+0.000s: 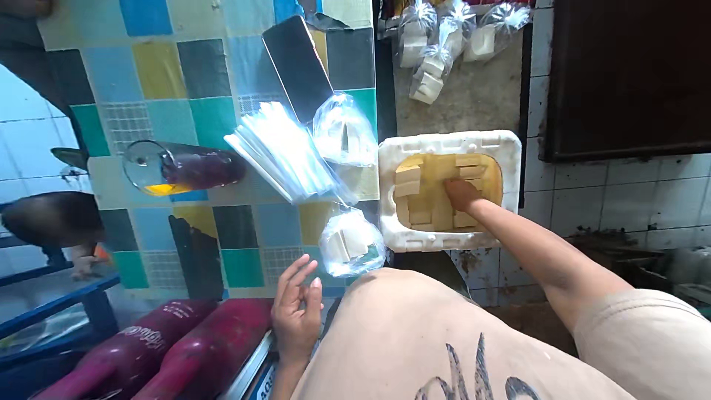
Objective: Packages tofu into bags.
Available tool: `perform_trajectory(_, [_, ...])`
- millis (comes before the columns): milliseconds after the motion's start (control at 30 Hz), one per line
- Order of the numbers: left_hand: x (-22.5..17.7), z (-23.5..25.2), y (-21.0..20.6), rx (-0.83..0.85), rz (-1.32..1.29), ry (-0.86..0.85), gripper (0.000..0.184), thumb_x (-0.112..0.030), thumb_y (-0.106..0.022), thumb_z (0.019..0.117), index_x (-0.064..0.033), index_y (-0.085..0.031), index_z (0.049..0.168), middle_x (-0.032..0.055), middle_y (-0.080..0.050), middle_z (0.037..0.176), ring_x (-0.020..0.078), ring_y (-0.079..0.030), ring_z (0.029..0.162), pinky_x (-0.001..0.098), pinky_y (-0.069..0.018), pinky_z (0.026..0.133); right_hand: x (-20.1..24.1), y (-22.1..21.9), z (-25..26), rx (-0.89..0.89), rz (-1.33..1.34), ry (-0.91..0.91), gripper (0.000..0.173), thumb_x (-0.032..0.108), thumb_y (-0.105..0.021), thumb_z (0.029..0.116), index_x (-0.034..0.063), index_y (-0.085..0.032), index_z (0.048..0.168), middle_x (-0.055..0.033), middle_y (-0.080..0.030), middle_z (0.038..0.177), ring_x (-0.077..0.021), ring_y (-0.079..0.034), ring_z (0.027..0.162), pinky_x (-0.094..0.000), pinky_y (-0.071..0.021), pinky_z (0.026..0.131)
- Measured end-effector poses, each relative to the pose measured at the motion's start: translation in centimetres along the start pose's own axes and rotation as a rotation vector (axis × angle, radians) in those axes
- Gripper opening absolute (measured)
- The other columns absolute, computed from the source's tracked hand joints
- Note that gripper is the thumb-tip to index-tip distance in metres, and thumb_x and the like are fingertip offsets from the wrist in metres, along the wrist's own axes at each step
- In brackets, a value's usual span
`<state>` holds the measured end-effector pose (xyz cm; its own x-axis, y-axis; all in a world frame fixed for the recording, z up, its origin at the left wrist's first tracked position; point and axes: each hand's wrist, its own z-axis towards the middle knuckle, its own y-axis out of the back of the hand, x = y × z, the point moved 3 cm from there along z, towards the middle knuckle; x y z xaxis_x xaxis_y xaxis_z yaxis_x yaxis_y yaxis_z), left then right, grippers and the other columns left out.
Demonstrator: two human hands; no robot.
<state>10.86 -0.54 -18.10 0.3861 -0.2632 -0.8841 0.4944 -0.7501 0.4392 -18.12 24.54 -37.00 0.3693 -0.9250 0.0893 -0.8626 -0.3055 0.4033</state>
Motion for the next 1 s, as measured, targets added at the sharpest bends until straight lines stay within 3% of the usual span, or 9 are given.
perform_trajectory(167, [-0.2,0.6,-0.6,-0.010,-0.005,0.009,0.029,-0.003,-0.057,0.0958,0.0111,-0.064,0.119,0.0137,-0.058,0.135,-0.0080,-0.054,0.069,0.0087,-0.0470,0.055,-0.4,0.2,1.0,-0.006,0.006,0.008,0.069,-0.003,-0.078,0.0842,-0.0066,-0.045,0.144,-0.0350,-0.058,0.132,-0.0553,-0.051,0.130,-0.0673,-0.0444,0.103])
perform_trajectory(367, [-0.1,1.0,-0.2,-0.021,0.006,-0.006,0.027,-0.003,-0.056,0.0967,0.0086,-0.065,0.120,0.0100,-0.060,0.134,-0.0088,-0.056,0.069,0.0083,-0.0477,0.055,-1.1,-0.4,2.5,-0.002,-0.005,0.057,0.060,0.017,-0.087,0.0813,-0.0095,-0.063,0.129,-0.0351,-0.053,0.141,-0.0541,-0.039,0.141,-0.0720,-0.0367,0.107])
perform_trajectory(533, [0.0,1.1,-0.1,-0.022,-0.002,-0.004,0.027,-0.003,-0.056,0.0967,0.0091,-0.065,0.119,0.0095,-0.060,0.132,-0.0081,-0.056,0.069,0.0086,-0.0485,0.055,-0.8,-0.6,3.6,0.078,-0.094,0.145,0.044,0.011,-0.084,0.0838,-0.0129,-0.066,0.116,-0.0348,-0.062,0.125,-0.0519,-0.056,0.125,-0.0669,-0.0447,0.103])
perform_trajectory(633, [0.1,1.1,0.0,-0.019,0.002,-0.008,0.027,-0.003,-0.057,0.0965,0.0093,-0.066,0.119,0.0101,-0.061,0.131,-0.0080,-0.056,0.068,0.0085,-0.0478,0.055,-0.7,-0.4,4.1,0.117,-0.059,0.187,0.053,0.007,-0.085,0.0819,-0.0100,-0.062,0.126,-0.0340,-0.061,0.128,-0.0519,-0.057,0.124,-0.0689,-0.0446,0.102])
perform_trajectory(767, [0.2,1.1,0.3,-0.007,0.012,-0.005,0.027,-0.003,-0.056,0.0968,0.0091,-0.065,0.119,0.0102,-0.062,0.130,-0.0078,-0.056,0.068,0.0089,-0.0484,0.054,-0.5,-0.3,4.6,0.146,-0.069,0.264,0.063,0.015,-0.086,0.0830,-0.0035,-0.059,0.138,-0.0306,-0.060,0.135,-0.0495,-0.055,0.129,-0.0677,-0.0405,0.108])
perform_trajectory(900, [0.0,1.2,0.6,-0.004,0.023,0.005,0.027,-0.002,-0.056,0.0968,0.0109,-0.064,0.118,0.0097,-0.064,0.126,-0.0083,-0.056,0.066,0.0090,-0.0482,0.054,-0.1,-0.2,4.1,0.191,-0.015,0.294,0.063,0.013,-0.088,0.0813,-0.0072,-0.060,0.134,-0.0330,-0.060,0.131,-0.0499,-0.055,0.128,-0.0666,-0.0401,0.108])
perform_trajectory(1000, [0.2,1.4,0.7,0.022,0.014,-0.031,0.027,-0.003,-0.056,0.0979,0.0112,-0.063,0.119,0.0098,-0.064,0.125,-0.0051,-0.060,0.070,0.0128,-0.0538,0.059,-0.7,-1.0,4.3,0.136,0.040,0.307,0.058,0.009,-0.086,0.0814,-0.0081,-0.061,0.131,-0.0337,-0.062,0.127,-0.0507,-0.058,0.124,-0.0685,-0.0419,0.105])
